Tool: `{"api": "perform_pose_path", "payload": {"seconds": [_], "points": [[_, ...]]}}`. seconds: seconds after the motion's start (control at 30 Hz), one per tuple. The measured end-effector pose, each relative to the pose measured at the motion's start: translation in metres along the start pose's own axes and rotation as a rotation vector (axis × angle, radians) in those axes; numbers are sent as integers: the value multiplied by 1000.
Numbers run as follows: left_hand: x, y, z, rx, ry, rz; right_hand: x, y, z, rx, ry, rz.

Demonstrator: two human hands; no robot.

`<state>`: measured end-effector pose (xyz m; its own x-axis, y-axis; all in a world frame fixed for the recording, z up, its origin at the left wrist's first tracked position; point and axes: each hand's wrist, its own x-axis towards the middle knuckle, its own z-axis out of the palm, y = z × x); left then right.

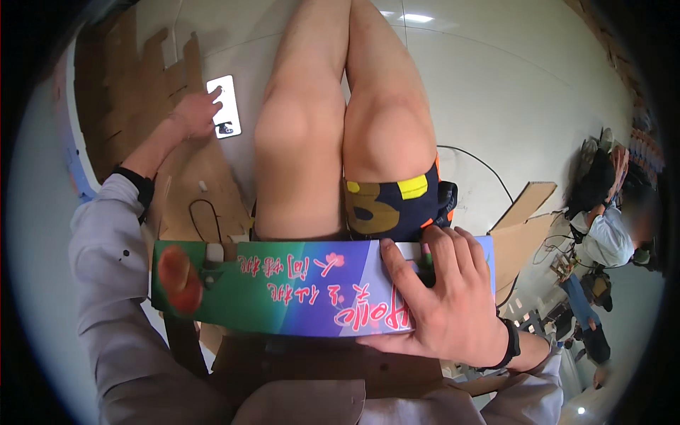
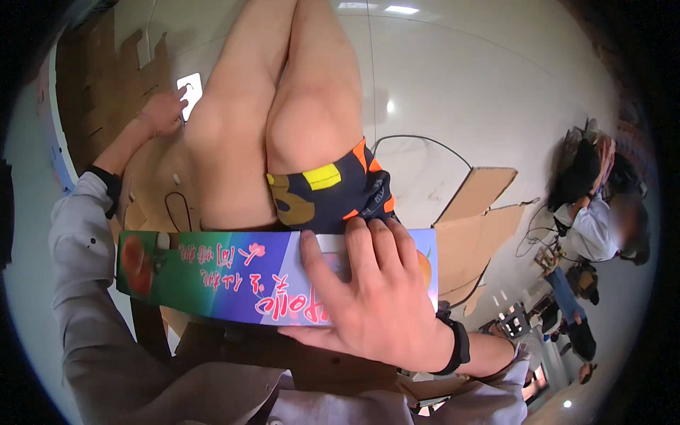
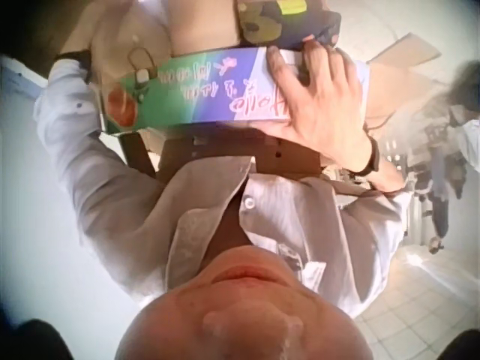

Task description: Assemble cardboard fruit boxes by folding and slotting panels.

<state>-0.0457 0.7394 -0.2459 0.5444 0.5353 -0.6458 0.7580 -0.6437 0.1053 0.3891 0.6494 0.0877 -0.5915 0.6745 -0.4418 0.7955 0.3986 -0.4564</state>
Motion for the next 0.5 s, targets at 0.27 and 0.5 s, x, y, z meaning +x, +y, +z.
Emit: {"api": "perform_pose_path", "payload": {"seconds": [0.27,0.5], "points": [[-12,8,-41,-123,-267,-186,-11,8,15,49,122,-28],[-91,65,-178,-532,105,-224,-23,7,39,33,196,-42]]}}
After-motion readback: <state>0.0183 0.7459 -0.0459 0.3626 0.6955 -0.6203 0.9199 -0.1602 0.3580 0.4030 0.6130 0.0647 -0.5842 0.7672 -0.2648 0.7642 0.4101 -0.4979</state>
